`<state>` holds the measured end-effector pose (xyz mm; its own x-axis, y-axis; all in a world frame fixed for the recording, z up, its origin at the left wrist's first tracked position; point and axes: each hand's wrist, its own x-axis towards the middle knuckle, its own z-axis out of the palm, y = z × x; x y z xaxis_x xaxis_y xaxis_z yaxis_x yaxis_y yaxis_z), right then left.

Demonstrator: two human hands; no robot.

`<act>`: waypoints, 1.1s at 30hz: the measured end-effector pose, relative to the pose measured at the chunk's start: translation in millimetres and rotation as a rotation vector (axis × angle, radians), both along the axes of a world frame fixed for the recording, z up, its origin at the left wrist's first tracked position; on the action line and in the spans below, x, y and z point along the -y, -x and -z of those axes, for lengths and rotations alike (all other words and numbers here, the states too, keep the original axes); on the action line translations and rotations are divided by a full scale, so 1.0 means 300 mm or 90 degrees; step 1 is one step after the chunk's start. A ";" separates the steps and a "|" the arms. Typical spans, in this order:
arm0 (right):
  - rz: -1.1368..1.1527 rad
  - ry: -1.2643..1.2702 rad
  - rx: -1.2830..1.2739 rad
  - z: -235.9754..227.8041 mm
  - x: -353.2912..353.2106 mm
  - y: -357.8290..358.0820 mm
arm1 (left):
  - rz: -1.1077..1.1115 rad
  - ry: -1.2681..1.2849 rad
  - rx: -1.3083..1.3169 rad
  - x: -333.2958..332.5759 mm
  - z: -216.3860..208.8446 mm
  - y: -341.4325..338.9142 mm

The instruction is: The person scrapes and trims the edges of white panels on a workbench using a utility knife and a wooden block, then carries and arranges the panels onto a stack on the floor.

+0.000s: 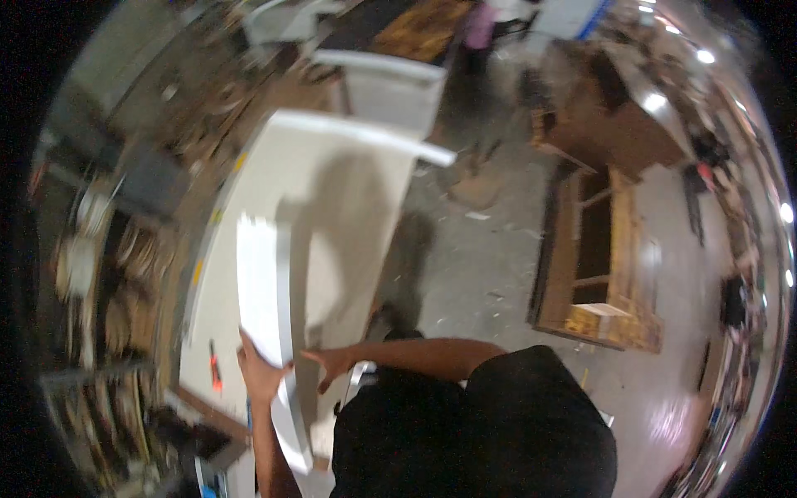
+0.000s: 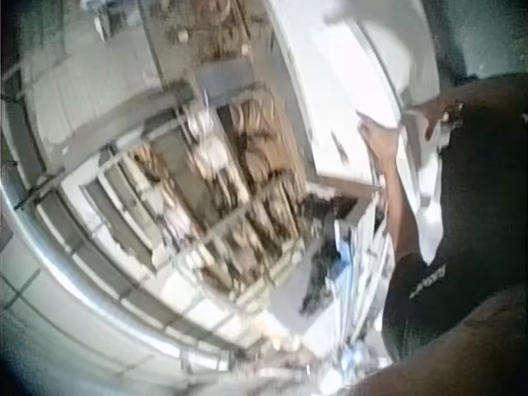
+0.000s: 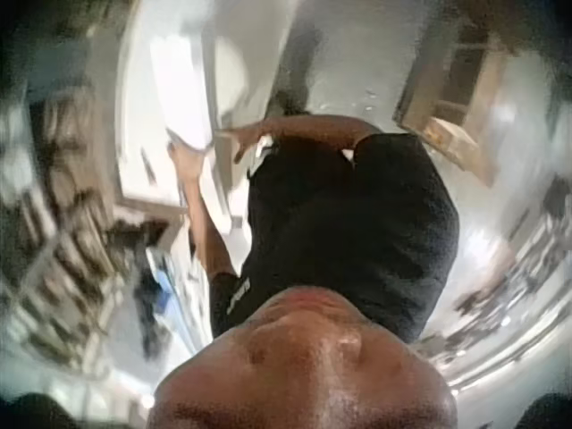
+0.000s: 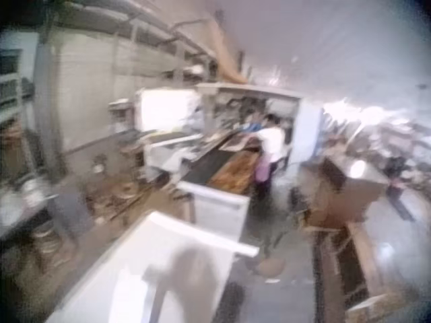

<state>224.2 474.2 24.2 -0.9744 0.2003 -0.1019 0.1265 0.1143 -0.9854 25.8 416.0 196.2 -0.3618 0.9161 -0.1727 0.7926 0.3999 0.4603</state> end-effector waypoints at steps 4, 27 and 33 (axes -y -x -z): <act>-0.272 0.128 -0.090 -0.320 -0.012 0.238 | -0.110 -0.246 0.187 0.022 -0.372 0.024; -0.381 -0.566 0.069 -0.169 0.149 0.308 | -0.916 -1.065 0.936 1.010 0.479 -0.238; -0.382 -0.629 0.070 -0.051 0.180 0.327 | -0.790 -0.173 0.904 1.238 0.594 -0.246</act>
